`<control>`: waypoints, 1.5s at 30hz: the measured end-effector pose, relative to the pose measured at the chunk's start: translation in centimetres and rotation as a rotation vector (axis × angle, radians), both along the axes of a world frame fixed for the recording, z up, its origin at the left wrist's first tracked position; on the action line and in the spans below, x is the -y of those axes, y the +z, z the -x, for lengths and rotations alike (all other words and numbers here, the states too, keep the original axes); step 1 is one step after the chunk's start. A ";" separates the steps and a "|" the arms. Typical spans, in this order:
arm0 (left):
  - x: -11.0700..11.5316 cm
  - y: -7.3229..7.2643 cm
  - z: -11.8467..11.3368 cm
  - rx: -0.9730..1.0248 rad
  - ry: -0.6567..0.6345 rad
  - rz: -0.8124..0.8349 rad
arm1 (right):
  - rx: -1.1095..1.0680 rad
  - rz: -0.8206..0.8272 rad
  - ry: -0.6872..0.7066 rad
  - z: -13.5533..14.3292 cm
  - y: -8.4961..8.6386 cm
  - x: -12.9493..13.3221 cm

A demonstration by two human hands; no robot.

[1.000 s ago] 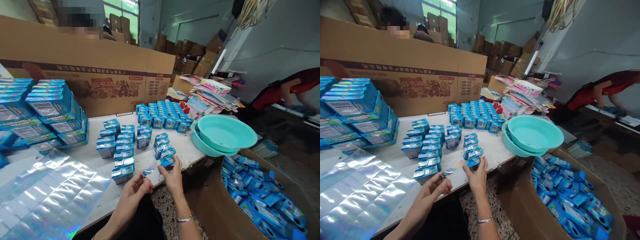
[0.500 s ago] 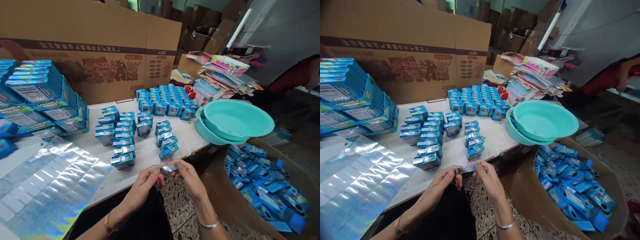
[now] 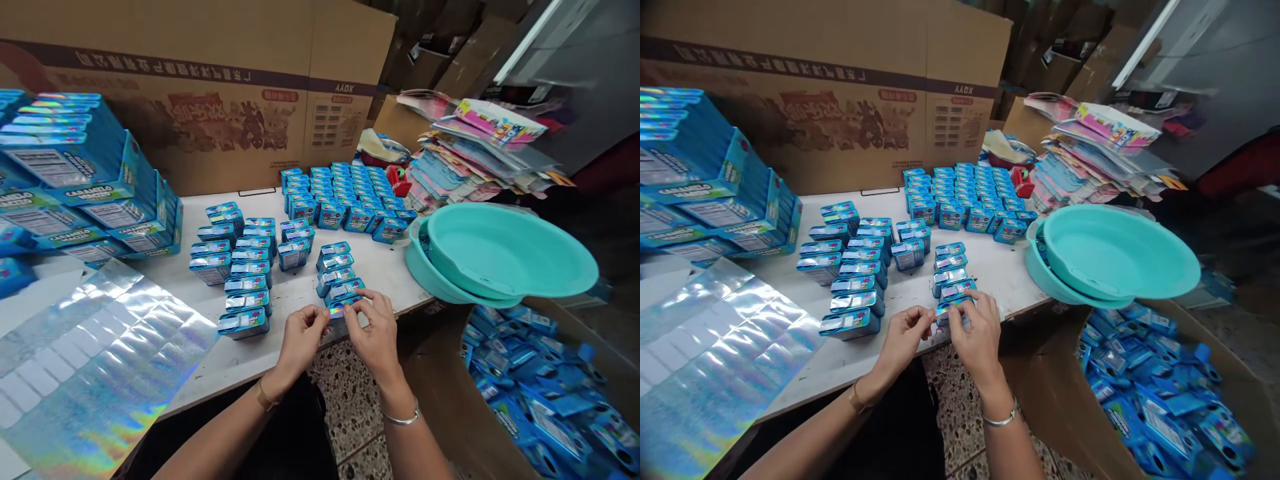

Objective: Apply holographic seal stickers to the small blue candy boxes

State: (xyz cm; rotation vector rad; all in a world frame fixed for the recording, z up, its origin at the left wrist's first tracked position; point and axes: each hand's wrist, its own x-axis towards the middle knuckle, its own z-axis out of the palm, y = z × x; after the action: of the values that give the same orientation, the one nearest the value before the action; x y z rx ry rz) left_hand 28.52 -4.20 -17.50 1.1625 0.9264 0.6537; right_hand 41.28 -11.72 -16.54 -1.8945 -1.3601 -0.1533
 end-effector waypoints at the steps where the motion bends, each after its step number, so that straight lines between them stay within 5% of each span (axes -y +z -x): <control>1: 0.0 -0.3 -0.1 -0.005 -0.001 -0.011 | 0.007 -0.005 0.002 -0.1 -0.2 -0.1; 9: -0.2 -2.1 -0.6 -0.006 0.004 0.002 | -0.024 -0.017 -0.012 -0.2 -1.4 -0.7; 29: 2.6 -3.6 -2.5 0.168 0.179 0.153 | -0.356 -0.084 -0.104 -0.2 -2.0 -1.0; 38: 2.7 -4.5 -2.9 0.232 0.168 0.288 | -0.185 -0.063 -0.093 -0.3 -1.9 -1.3; 45: 3.7 -4.9 -1.5 0.219 0.012 0.452 | 0.000 -0.105 -0.098 -0.8 -3.6 -1.5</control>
State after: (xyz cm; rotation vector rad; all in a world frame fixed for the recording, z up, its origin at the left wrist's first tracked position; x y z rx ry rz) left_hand 30.06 -7.86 -22.45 0.6696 0.8393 0.5326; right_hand 42.13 -10.20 -20.10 -1.8734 -1.2363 -0.2686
